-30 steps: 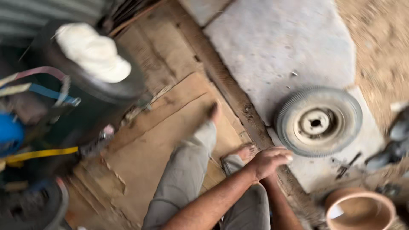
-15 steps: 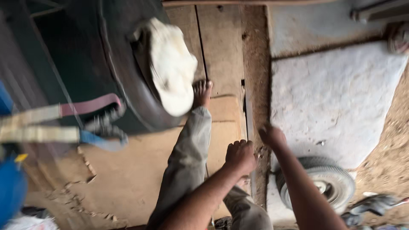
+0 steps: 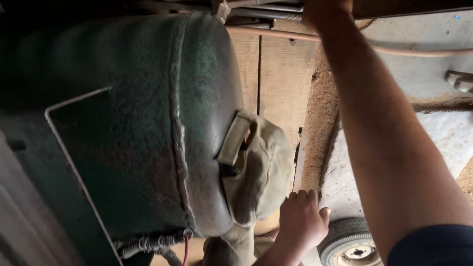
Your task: The person separates the components of a small wheel by removing fasteners and striking the rim with a hammer and a metal rod, then reassembles the wheel.
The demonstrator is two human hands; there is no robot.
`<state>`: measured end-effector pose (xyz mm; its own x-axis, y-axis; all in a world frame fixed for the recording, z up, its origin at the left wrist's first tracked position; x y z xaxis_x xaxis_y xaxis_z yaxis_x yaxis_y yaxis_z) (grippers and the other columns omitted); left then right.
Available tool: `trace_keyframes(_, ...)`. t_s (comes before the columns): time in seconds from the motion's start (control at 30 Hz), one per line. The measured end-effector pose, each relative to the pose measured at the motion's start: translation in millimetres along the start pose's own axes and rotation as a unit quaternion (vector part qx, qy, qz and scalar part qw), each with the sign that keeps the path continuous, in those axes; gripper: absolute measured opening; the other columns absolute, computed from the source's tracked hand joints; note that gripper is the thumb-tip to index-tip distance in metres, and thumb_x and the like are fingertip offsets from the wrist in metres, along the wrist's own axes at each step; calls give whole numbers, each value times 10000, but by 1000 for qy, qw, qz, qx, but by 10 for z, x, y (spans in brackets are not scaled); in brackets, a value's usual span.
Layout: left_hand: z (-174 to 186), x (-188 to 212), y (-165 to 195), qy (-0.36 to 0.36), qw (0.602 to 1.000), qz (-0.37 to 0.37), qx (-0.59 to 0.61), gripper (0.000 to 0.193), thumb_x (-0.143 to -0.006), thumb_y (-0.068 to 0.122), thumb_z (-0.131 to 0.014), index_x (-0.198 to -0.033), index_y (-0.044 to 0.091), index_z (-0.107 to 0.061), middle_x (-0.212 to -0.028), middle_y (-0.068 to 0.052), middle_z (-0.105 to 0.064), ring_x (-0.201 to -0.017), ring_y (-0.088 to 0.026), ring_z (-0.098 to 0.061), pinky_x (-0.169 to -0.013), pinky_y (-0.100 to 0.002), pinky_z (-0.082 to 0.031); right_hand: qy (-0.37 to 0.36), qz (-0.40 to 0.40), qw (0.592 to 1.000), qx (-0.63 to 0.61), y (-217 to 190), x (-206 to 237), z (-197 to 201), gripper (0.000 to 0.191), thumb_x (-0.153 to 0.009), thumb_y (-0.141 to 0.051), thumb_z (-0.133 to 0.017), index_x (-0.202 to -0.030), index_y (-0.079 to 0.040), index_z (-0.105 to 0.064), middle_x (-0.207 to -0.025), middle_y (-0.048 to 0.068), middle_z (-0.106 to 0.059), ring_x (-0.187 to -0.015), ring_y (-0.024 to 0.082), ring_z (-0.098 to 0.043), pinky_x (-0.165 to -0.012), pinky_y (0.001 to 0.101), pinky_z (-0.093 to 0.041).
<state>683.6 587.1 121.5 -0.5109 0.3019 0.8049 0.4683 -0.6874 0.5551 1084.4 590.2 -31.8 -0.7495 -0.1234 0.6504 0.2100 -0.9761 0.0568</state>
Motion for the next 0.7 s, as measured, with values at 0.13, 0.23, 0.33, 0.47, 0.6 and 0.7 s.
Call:
trace_keyframes(0.13, 51, -10, -204, 44, 990, 89, 104, 396, -1011, 303, -594, -1229, -25, -551, -1058, -224, -594, -879, -385, -659, -713, -492, -564, 61, 31, 998, 9, -222, 96, -194, 224, -961, -196, -695, -1113, -35, -733, -876, 187, -721, -738, 297, -678, -607, 459, -563)
trace_keyframes(0.23, 18, -44, -202, 74, 989, 88, 97, 336, -1018, 298, -530, -1173, 7, -596, -1036, -196, -650, -911, -353, -687, -783, -486, -564, 15, -42, 998, -44, -195, 423, -636, 271, -1057, -263, -572, -1148, -49, -711, -832, 188, -699, -680, 265, -672, -556, 452, -546)
trace_keyframes(0.33, 73, -68, -300, 182, 959, 128, 175, 421, -1007, 402, -553, -1204, 48, -669, -1096, -214, -712, -1030, -382, -689, -913, -480, -531, -26, -34, 991, -126, -91, 1075, -1215, 511, -1081, -529, -521, -1130, -33, -635, -795, 148, -690, -650, 270, -667, -553, 441, -548)
trace_keyframes(0.47, 17, -176, -527, 224, 851, 177, 440, 550, -994, 522, -533, -1248, 47, -649, -1202, -157, -705, -1132, -267, -666, -982, -394, -487, -1, -79, 926, -368, 141, 2463, -1772, 416, -1004, -413, -658, -845, -29, -654, -574, 96, -620, -431, 178, -558, -406, 344, -476)
trace_keyframes(0.6, -92, -321, -475, 154, 800, 112, 569, 534, -973, 492, -594, -1213, 20, -664, -1108, -124, -704, -1045, -194, -646, -915, -339, -492, -30, -116, 890, -439, 235, 3688, -2073, 345, -995, -277, -577, -983, 68, -589, -862, 263, -667, -763, 364, -665, -652, 477, -539)
trace_keyframes(0.7, -341, -337, -526, 73, 789, 181, 583, 359, -902, 309, -678, -1079, -4, -689, -937, -113, -715, -857, -186, -659, -767, -336, -527, -161, -148, 827, -519, 314, 4167, -2249, 403, -967, -283, -434, -1223, -3, -572, -935, 241, -731, -795, 324, -734, -718, 476, -581)
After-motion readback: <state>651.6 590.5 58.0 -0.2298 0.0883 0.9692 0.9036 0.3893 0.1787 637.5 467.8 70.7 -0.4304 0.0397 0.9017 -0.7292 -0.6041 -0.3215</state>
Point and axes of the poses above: each hand's wrist, its own x-axis away from the middle knuckle, its own z-axis out of the back of the hand, y = z × x, the point moved 7 cm from there along -x, towards the middle knuckle
